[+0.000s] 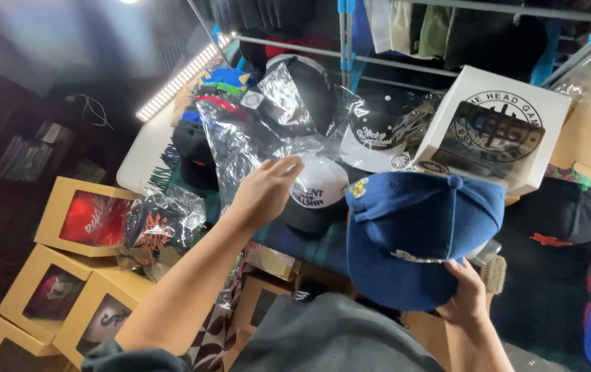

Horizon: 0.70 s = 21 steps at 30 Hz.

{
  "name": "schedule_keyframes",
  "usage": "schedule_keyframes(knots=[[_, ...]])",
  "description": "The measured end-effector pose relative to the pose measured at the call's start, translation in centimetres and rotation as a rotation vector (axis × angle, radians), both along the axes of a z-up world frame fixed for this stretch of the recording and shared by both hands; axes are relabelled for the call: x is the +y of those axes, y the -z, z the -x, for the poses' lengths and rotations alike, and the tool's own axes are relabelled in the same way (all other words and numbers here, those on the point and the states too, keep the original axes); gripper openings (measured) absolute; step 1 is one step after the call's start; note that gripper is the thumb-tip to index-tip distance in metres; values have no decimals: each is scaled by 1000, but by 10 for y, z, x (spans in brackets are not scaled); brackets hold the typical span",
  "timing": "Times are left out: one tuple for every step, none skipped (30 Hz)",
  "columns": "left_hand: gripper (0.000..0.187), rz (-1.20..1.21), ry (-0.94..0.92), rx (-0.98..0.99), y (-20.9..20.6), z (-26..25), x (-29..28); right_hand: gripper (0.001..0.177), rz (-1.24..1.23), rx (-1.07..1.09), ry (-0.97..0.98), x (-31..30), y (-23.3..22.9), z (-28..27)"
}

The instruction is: The person selects a blue baseball cap, places it inside a clear plastic bag, and seals the bag by hand.

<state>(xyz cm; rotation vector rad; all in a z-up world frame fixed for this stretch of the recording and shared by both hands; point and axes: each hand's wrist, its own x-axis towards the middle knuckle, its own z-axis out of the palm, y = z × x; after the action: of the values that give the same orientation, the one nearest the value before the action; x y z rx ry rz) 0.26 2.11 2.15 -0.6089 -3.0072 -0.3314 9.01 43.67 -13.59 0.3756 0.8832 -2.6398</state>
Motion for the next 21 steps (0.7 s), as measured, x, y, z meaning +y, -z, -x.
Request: schedule_keyframes(knots=[[52, 51, 31, -63, 11, 2, -1, 37, -34, -13, -5, -4, -7, 1], [55, 101, 63, -126, 21, 3, -2, 34, -69, -27, -10, -8, -14, 3], [55, 102, 63, -120, 13, 5, 2, 34, -68, -21, -9, -10, -18, 6], [57, 27, 20, -60, 5, 6, 5, 38, -87, -9, -19, -13, -22, 9], [60, -50, -24, -17, 0, -1, 10, 43, -109, -14, -29, -15, -25, 2], [60, -52, -23, -27, 18, -2, 9, 43, -110, -24, -29, -23, -36, -3], [59, -35, -5, -131, 33, 0, 7, 43, -102, -54, -23, -32, -47, 0], [58, -19, 14, -236, 48, 3, 4, 43, -94, -85, -18, -41, -59, 4], [58, -15, 19, -226, 35, 6, 7, 43, -91, -75, -13, -47, -65, 8], [56, -109, -55, -172, 23, 9, 9, 45, -138, -122, -6, -52, -71, 12], [54, -206, -129, -140, 15, 4, 13, 47, -189, -191, 0, -57, -76, 6], [54, -205, -125, -153, 21, 1, 14, 47, -188, -203, 5, -59, -74, 1], [43, -295, -88, -52, 25, 4, 16, 47, -173, -197, 5, -60, -72, 2], [31, -384, -51, 49, 28, 5, 17, 47, -158, -191, 5, -62, -72, 2], [31, -384, -51, 53, 28, 6, 19, 47, -158, -187, 4, -62, -71, 3], [32, -375, -34, 98, 28, 6, 20, 45, -146, -186, -17, -62, -69, 4], [32, -364, -19, 139, 29, 4, 22, 44, -133, -190, -40, -62, -68, 4], [32, -363, -21, 138, 22, 1, 26, 44, -132, -191, -42, -65, -79, 5], [31, -330, -36, 115, 15, 0, 29, 52, -161, -216, -42, -68, -90, 8], [30, -296, -51, 93, 8, -2, 33, 60, -189, -241, -42, -71, -101, 11], [30, -296, -51, 93, -2, -5, 33, 60, -188, -240, -42, -69, -98, 11]])
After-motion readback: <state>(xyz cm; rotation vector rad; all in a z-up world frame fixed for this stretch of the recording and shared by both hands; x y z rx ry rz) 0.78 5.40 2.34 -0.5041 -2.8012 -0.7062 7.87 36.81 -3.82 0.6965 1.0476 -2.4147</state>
